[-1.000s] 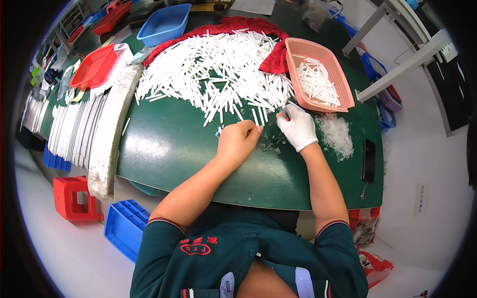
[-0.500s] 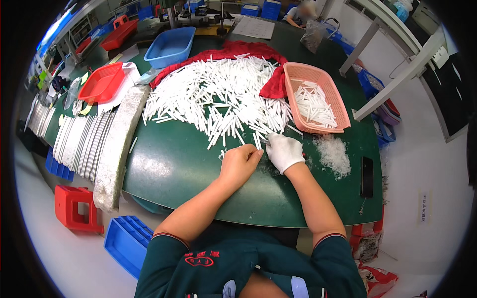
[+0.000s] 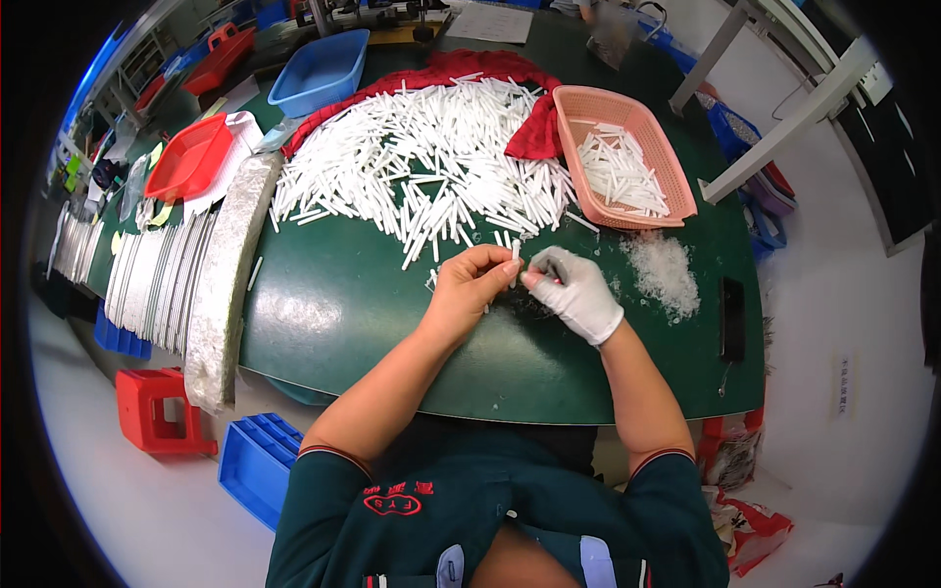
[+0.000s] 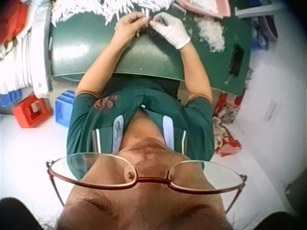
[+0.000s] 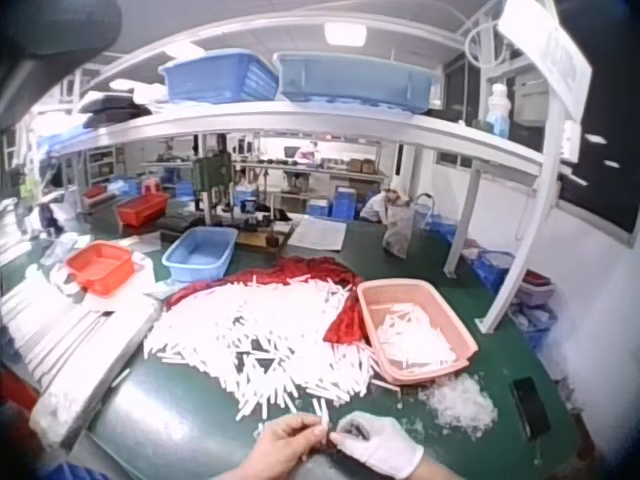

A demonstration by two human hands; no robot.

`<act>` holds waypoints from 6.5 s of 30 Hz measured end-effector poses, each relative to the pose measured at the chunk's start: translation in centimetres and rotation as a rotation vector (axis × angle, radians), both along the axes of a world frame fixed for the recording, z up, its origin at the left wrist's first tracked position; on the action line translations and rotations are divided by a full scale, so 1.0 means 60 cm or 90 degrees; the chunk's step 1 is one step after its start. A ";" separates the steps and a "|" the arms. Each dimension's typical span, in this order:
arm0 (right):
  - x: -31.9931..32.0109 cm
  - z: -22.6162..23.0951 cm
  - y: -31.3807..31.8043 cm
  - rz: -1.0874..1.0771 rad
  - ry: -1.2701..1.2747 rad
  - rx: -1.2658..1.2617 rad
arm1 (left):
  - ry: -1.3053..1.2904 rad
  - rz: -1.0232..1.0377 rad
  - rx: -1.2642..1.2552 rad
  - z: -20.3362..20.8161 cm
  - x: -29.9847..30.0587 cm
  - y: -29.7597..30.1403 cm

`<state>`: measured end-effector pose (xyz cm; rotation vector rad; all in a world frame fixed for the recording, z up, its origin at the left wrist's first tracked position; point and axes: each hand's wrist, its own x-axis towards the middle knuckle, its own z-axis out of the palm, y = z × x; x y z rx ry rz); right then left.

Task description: The person assembles small white plastic rods with rubber attachments by hand at a workstation.

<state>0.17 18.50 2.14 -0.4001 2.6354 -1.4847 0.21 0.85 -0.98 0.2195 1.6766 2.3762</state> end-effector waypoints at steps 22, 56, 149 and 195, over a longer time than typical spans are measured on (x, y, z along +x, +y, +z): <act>0.008 0.035 0.006 -0.010 0.165 0.389 | -0.045 -0.100 -0.138 0.014 0.010 0.002; -0.009 0.026 0.040 -0.013 -0.027 0.097 | 0.004 -0.094 -0.213 0.019 0.010 0.002; 0.009 0.024 -0.001 -0.025 0.308 0.325 | -0.043 -0.079 -0.054 0.019 0.007 0.001; 0.008 0.031 0.016 0.042 0.234 0.245 | 0.042 -0.139 -0.092 -0.001 0.003 0.002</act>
